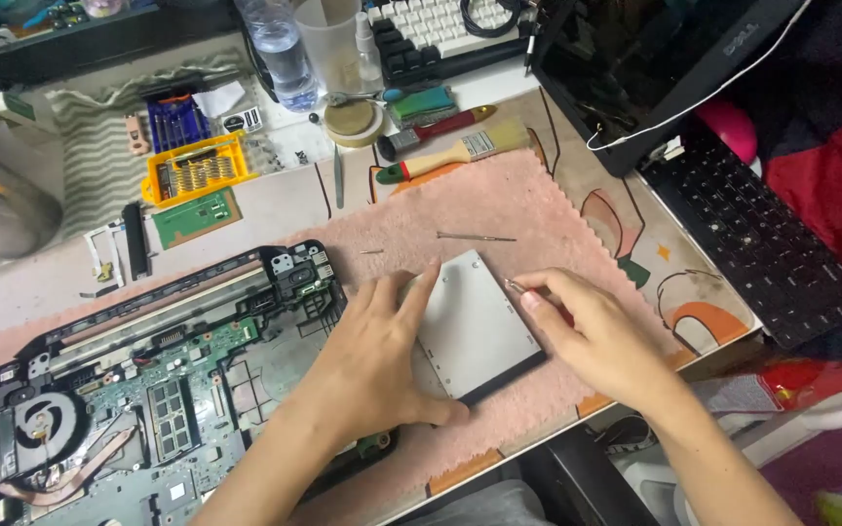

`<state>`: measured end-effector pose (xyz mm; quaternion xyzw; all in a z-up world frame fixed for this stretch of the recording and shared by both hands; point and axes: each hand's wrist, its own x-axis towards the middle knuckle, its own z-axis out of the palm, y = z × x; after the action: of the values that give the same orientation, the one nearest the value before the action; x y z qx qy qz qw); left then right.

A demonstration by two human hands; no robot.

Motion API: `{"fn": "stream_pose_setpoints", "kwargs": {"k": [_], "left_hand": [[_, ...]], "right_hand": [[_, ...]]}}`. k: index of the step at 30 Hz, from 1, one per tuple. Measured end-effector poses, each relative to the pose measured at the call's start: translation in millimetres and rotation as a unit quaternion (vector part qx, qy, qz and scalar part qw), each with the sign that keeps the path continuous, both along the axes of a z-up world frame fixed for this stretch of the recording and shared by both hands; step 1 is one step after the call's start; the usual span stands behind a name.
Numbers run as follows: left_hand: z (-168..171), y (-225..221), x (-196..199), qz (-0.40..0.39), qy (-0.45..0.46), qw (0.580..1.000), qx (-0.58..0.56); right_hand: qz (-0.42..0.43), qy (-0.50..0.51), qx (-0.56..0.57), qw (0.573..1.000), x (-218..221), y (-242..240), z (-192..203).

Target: Removing an optical drive from a laptop and disconnecting internal ribbon cables during a repair.

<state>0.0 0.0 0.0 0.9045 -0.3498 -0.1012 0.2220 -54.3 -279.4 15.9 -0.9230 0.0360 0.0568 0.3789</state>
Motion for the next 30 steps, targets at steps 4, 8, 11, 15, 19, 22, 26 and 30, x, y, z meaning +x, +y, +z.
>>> {"fn": "stream_pose_setpoints", "kwargs": {"k": [4, 8, 11, 15, 19, 22, 26, 30], "left_hand": [[16.7, -10.0, -6.8, 0.022, 0.049, 0.996, -0.070], [41.8, -20.7, -9.0, 0.202, 0.152, 0.946, -0.201], [38.5, -25.3, -11.6, 0.234, 0.194, 0.928, -0.216], [61.8, -26.8, -25.1, 0.210, 0.214, 0.916, -0.265], [59.6, -28.6, -23.4, 0.100, 0.103, 0.918, -0.369], [33.7, -22.3, -12.7, -0.096, -0.096, 0.908, -0.396], [-3.7, -17.9, -14.1, -0.116, -0.239, 0.926, -0.269], [-16.6, -13.5, -24.2, -0.118, -0.289, 0.932, -0.184]], "right_hand": [[-0.044, 0.079, 0.108, 0.990, 5.3, 3.2, 18.5], [-0.099, 0.006, 0.104, 0.990, 42.6, -11.7, 23.0], [-0.063, -0.085, 0.064, 0.992, 87.2, -40.9, -26.1], [0.008, -0.038, -0.022, 0.999, 124.0, -30.4, -46.8], [0.075, -0.015, -0.149, 0.986, 151.1, -30.6, -47.0], [0.133, -0.044, -0.180, 0.973, 166.4, -36.8, -51.3], [0.117, -0.075, -0.176, 0.975, 180.5, -35.7, -44.4], [0.085, -0.100, -0.133, 0.982, 183.0, -28.5, -48.3]]}}
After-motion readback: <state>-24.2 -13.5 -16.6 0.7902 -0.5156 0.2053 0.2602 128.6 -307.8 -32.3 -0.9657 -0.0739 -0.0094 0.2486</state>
